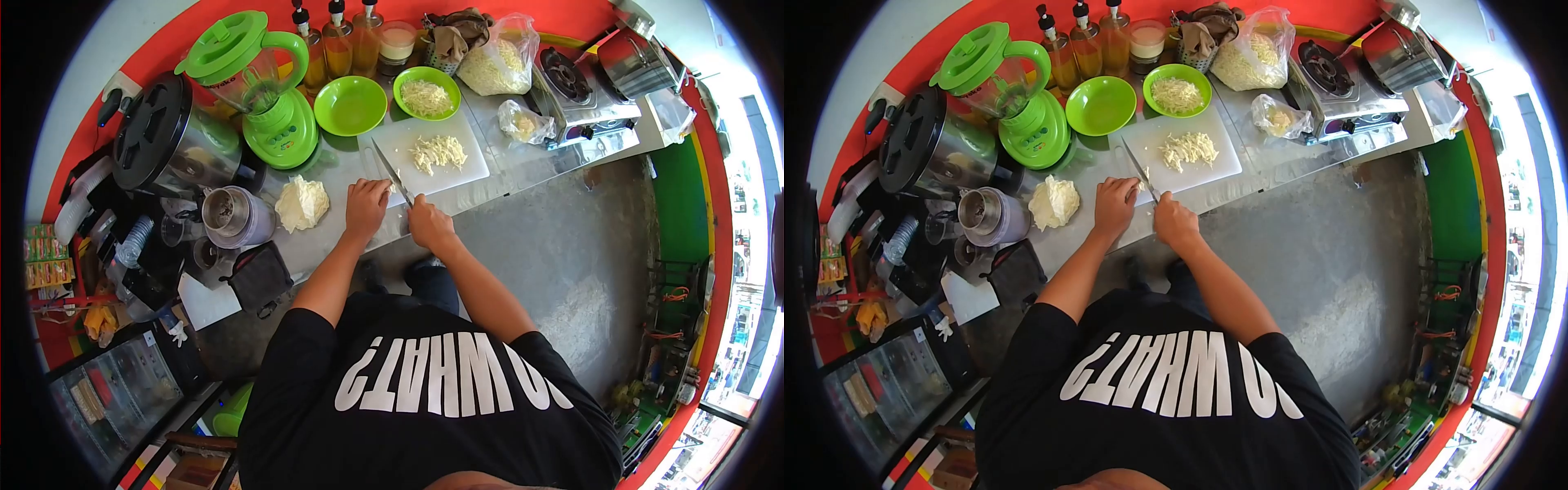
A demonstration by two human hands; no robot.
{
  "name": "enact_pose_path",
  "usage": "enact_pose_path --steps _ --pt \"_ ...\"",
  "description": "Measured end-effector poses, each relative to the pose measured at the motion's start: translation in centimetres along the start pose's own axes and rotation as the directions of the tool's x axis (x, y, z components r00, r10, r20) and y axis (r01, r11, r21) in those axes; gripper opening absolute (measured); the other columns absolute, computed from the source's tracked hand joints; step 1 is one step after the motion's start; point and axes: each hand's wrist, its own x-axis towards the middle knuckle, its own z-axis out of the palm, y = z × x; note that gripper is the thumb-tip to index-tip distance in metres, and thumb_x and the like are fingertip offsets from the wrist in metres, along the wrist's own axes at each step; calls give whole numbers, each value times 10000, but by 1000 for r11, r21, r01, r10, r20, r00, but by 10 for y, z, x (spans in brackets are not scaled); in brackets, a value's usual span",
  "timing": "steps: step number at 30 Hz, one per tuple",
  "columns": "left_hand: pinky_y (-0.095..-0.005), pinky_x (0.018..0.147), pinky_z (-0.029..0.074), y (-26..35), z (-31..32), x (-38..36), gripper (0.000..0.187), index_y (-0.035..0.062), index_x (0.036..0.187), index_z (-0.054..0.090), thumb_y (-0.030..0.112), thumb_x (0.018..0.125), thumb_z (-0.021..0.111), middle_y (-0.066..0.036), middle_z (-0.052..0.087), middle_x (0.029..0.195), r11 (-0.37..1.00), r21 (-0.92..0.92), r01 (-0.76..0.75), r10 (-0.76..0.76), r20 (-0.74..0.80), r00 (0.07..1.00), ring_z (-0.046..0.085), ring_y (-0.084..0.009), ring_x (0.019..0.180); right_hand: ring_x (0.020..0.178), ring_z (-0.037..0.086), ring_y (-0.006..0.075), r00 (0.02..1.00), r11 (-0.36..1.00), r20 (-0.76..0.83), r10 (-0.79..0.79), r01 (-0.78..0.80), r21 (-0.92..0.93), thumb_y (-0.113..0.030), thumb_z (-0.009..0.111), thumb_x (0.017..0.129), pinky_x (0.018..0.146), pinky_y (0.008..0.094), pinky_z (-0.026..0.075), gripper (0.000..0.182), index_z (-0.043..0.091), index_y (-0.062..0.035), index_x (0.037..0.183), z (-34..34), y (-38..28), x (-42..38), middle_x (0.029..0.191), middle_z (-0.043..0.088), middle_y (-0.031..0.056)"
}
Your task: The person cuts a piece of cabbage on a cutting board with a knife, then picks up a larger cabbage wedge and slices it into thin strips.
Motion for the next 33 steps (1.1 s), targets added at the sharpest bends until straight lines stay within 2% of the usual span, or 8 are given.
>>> enact_pose_path --steps 7,10,14,16,18,23,25,33 --pt "-396 887 440 -5 0 22 75 126 886 780 158 856 719 -6 736 938 994 104 30 -45 147 988 613 -238 985 1000 733 415 1000 999 -14 -10 10 -45 -197 543 1014 871 488 581 246 493 5 1146 6 2 -10 1045 740 252" --pt "-410 856 468 -5 0 32 72 123 849 786 162 841 726 -34 739 888 988 133 77 -103 204 974 639 -259 943 974 714 464 999 1000 -34 -10 10 12 -271 517 1049 857 536 564 284 474 1 1114 28 5 -13 1014 726 282" --pt "-451 787 510 1 -1 40 74 119 804 790 129 816 719 -90 744 798 964 216 152 -203 235 951 681 -311 843 963 718 460 998 998 -53 41 -37 59 -261 512 1052 846 534 568 258 465 -10 1090 45 3 -10 1006 728 277" --pt "-456 789 517 3 -4 43 67 95 809 787 120 804 725 -116 740 797 964 187 189 -233 253 939 674 -335 840 897 757 393 991 999 -134 -21 14 -52 -114 550 973 781 452 612 164 488 -10 1084 44 3 -3 949 751 227" --pt "-461 792 525 2 -2 41 69 71 815 783 111 792 731 -142 736 795 962 158 223 -259 271 927 668 -359 837 899 759 387 990 997 -129 -49 41 -64 -119 551 974 781 447 612 167 494 -6 1083 33 3 8 948 752 225" --pt "-451 801 541 1 5 26 109 76 819 796 121 820 697 -149 737 796 970 124 211 -227 133 965 678 -342 829 902 763 371 993 995 -106 -60 51 -87 -133 551 979 774 428 615 176 511 5 1080 20 -7 -3 952 755 218" --pt "-450 800 539 5 6 25 110 65 808 788 117 820 692 -148 733 797 969 144 203 -221 122 968 673 -342 829 957 741 416 998 999 -55 -17 15 -30 -140 557 984 829 480 592 180 487 -1 1073 22 -9 -13 995 738 263" --pt "-439 800 530 10 10 17 107 38 752 744 105 807 682 -127 715 788 975 173 140 -149 43 988 657 -331 826 926 746 416 995 998 -96 -38 33 -53 -83 560 953 803 475 602 178 478 6 1085 44 -5 -11 971 740 264"
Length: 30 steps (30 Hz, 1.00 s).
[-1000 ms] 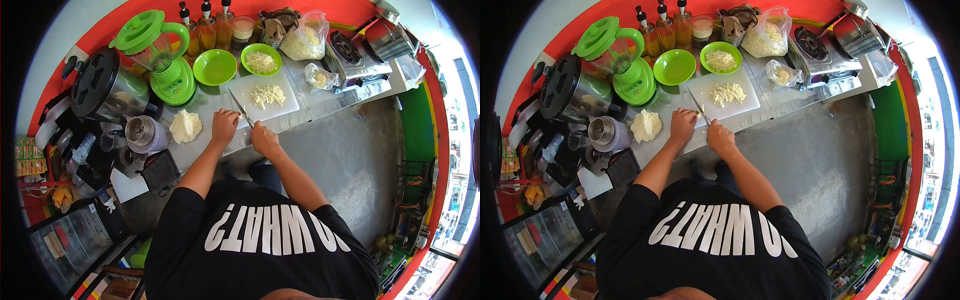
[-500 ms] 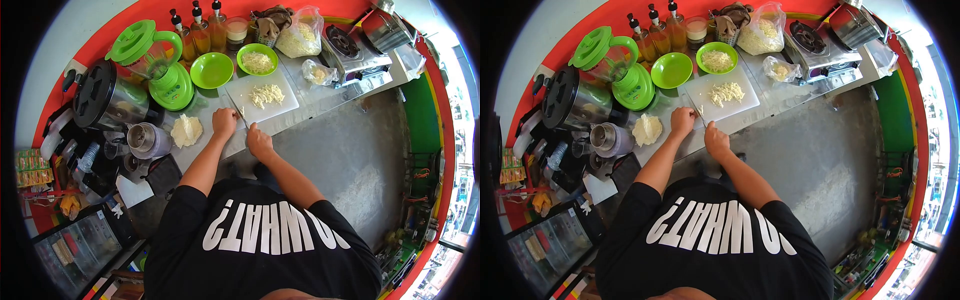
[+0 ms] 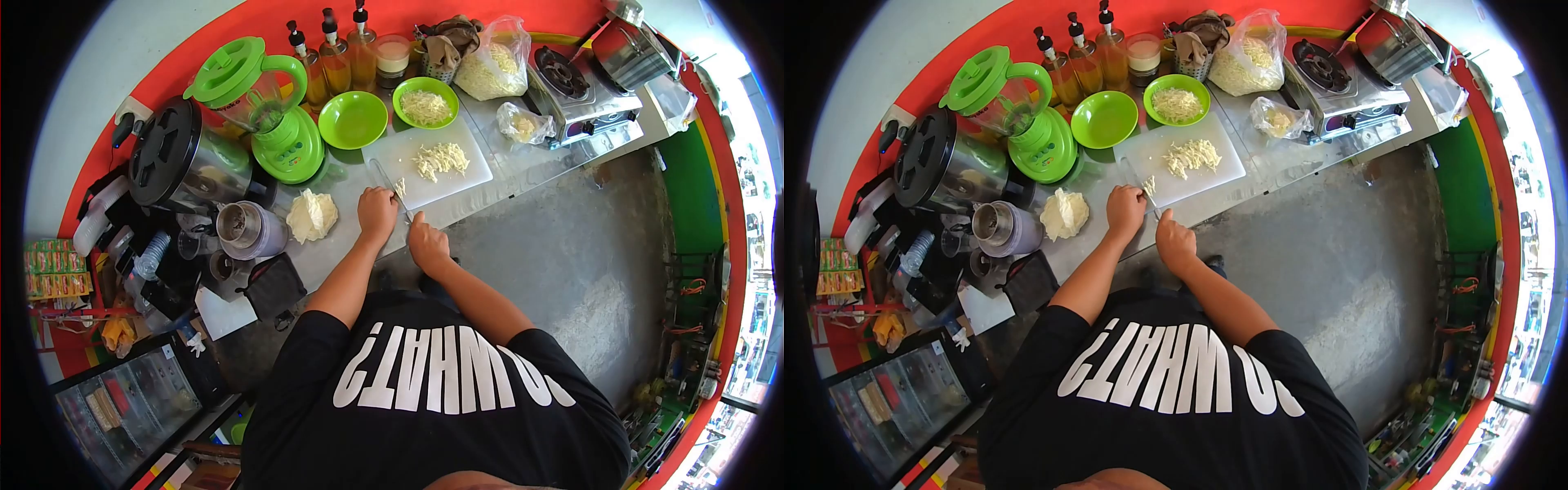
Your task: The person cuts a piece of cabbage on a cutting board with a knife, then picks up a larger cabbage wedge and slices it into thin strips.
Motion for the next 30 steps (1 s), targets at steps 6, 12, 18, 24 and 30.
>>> enact_pose_path --steps 6,12,18,24,30 --pt "-445 785 537 -4 -4 5 100 53 794 778 107 780 695 -138 736 834 1000 -18 -1 2 23 1000 659 -341 836 979 731 428 1000 999 15 -10 9 36 -82 562 953 852 487 584 211 490 20 1123 -17 1 22 1018 731 282" --pt "-464 761 553 -6 1 12 111 87 814 798 153 776 718 -158 731 795 985 -7 170 -169 78 982 686 -363 821 965 751 383 998 999 41 -37 39 -36 -90 550 962 841 452 600 197 509 13 1123 -30 -2 13 1014 747 239" --pt "-463 732 559 4 -5 11 128 74 835 793 180 800 731 -177 730 817 950 -60 305 -295 134 946 699 -371 805 1004 723 441 998 999 64 8 -11 47 -85 529 967 885 501 571 213 483 30 1141 -14 0 4 1040 725 289" --pt "-428 784 552 -2 -2 -1 128 72 852 783 189 839 733 -142 733 806 968 -67 241 -238 55 970 683 -345 877 984 717 457 999 997 23 -33 31 70 -209 528 1017 867 537 561 248 479 3 1136 -11 11 29 1021 725 283" --pt "-396 826 549 -7 -11 -23 320 52 1080 689 29 783 804 -107 694 1063 938 -326 120 -129 -6 992 648 -292 956 932 691 498 993 984 4 -119 117 133 -350 507 1055 823 594 531 353 470 -14 1155 -34 46 31 982 712 292"
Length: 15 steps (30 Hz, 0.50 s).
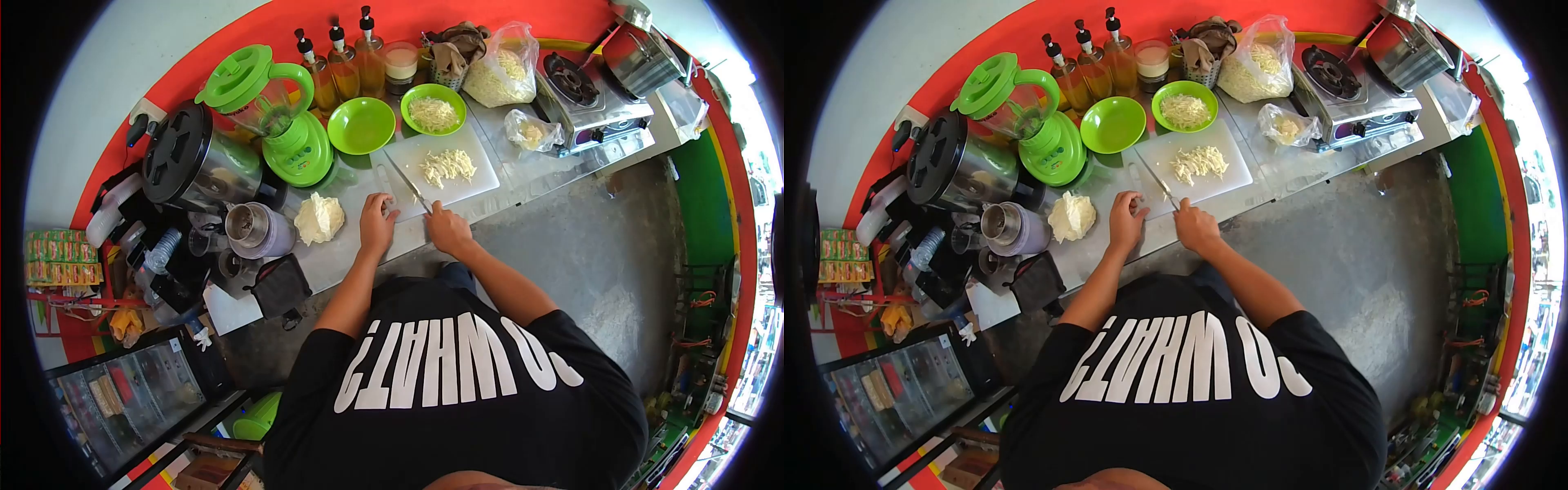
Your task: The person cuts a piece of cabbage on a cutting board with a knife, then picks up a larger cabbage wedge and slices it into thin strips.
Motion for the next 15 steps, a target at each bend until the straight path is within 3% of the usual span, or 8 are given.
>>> enact_pose_path --steps 2,6,8,9,11,15 --pt "-383 838 556 2 -5 -7 468 37 1170 620 -35 751 817 -108 626 1189 989 -108 105 -106 -1 994 645 -285 1007 909 704 469 997 998 54 -62 63 -28 -359 477 1066 810 568 541 357 479 -17 1168 -12 3 -5 958 722 261" --pt "-359 858 569 -4 -5 -20 492 23 1166 615 -58 728 826 -114 608 1240 988 -83 127 -127 -4 992 649 -288 1070 908 705 460 962 969 174 -209 227 -93 -367 469 1070 804 566 535 360 479 -20 1167 -20 18 -4 958 723 256" --pt "-377 993 532 -1 -4 -31 507 15 1236 604 -4 775 814 -143 589 1330 981 -113 157 -158 6 987 628 -312 1198 920 705 453 934 947 242 -263 298 -118 -375 467 1071 806 564 531 362 480 -30 1181 -22 27 -2 957 722 257" --pt "-377 993 532 3 -5 -36 507 15 1236 604 -4 775 814 -143 589 1330 980 -107 166 -167 -2 986 628 -312 1198 920 705 453 929 944 250 -273 308 -115 -375 467 1071 806 564 531 362 480 -30 1181 -23 34 1 957 722 257" --pt "-421 1133 440 13 -5 -46 586 -2 1364 554 48 824 776 -179 509 1493 996 47 77 -79 34 996 515 -354 1371 926 686 486 928 950 266 -262 296 -97 -398 484 1069 822 589 511 386 468 -32 1190 -27 49 8 947 712 278" --pt "-442 1221 328 13 5 -62 677 -2 1493 452 87 875 715 -184 361 1628 987 97 125 -133 88 987 370 -368 1487 953 696 464 938 957 274 -214 257 -132 -393 480 1063 823 585 522 371 481 -45 1194 -44 72 16 968 719 265"
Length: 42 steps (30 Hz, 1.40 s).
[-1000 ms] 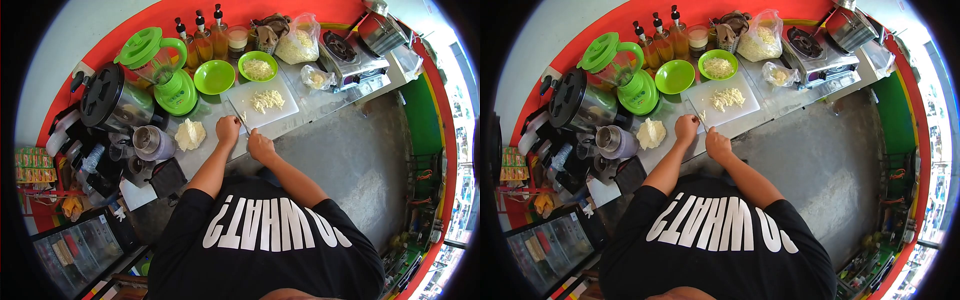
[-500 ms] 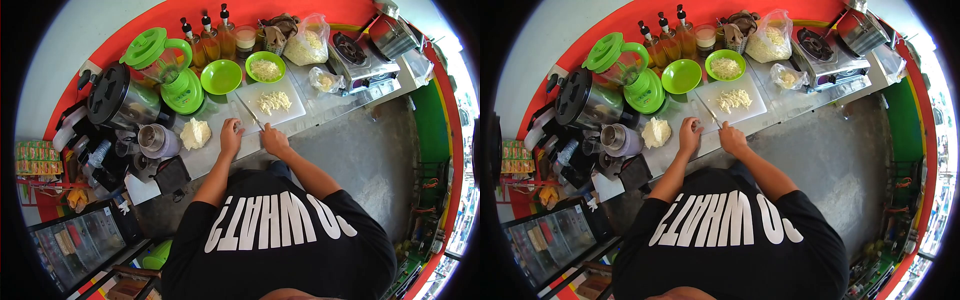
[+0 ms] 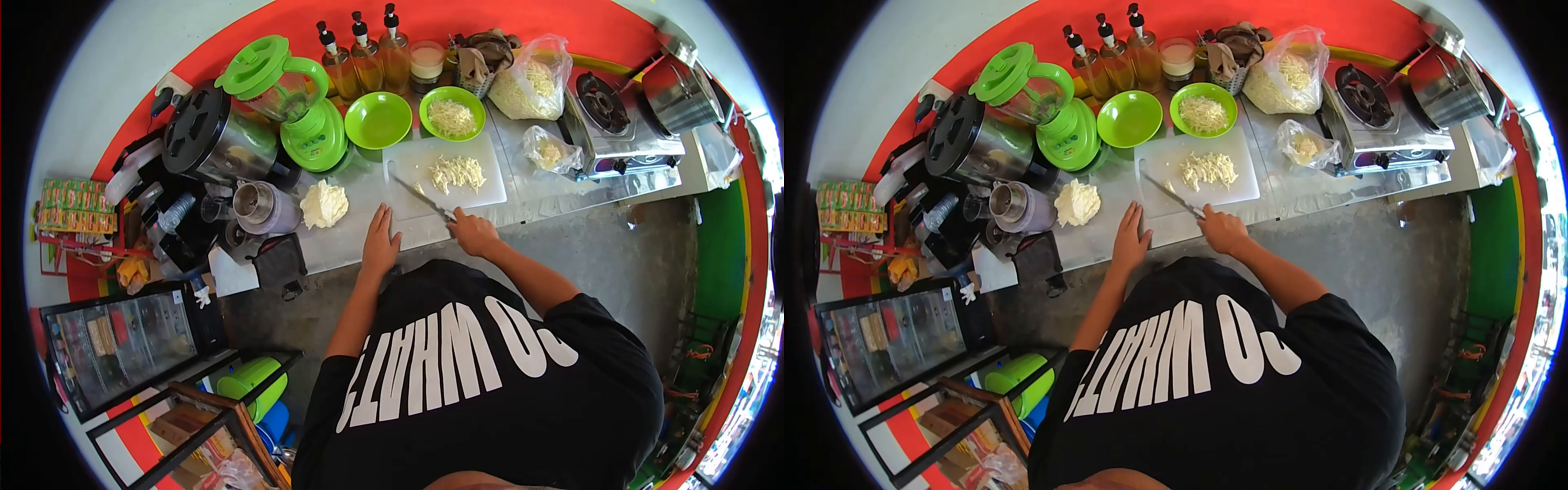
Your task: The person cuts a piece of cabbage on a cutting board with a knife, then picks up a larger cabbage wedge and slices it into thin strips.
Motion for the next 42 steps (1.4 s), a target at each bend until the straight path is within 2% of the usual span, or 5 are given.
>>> enact_pose_path --steps 5,19,33,39,42 --pt "-459 1238 291 6 11 -7 716 12 1543 395 87 894 689 -175 322 1654 995 87 48 -46 -21 999 298 -387 1525 923 669 531 982 988 -133 132 -120 98 -402 499 1056 814 627 501 386 475 -37 1179 -11 39 2 977 696 319" --pt "-611 1244 162 43 24 -5 954 97 1636 219 293 876 762 -112 158 1726 899 239 368 -384 24 923 140 -330 1590 891 666 529 969 954 -50 -244 249 169 -343 488 1061 805 622 507 332 460 -36 1183 -12 22 19 932 691 319" --pt "-629 1233 201 52 28 2 923 112 1610 290 228 845 793 -101 204 1714 863 243 443 -446 -47 894 183 -316 1580 947 646 528 979 950 -193 -69 124 288 -273 582 1010 829 608 487 272 572 -7 1064 -38 87 3 977 686 300" --pt "-481 1167 370 36 20 10 643 80 1424 543 144 825 768 -160 520 1508 921 38 388 -369 -236 899 452 -378 1406 980 582 451 823 918 -538 -182 338 206 -146 656 949 868 533 464 192 617 20 1038 -36 116 -1 990 633 239" --pt "-457 1078 433 23 -9 14 496 64 1299 616 99 820 743 -164 631 1316 935 54 351 -286 -474 833 551 -393 1247 966 579 439 834 912 -531 -152 325 250 -135 651 948 865 517 462 191 629 22 1055 -42 118 -6 986 630 229"
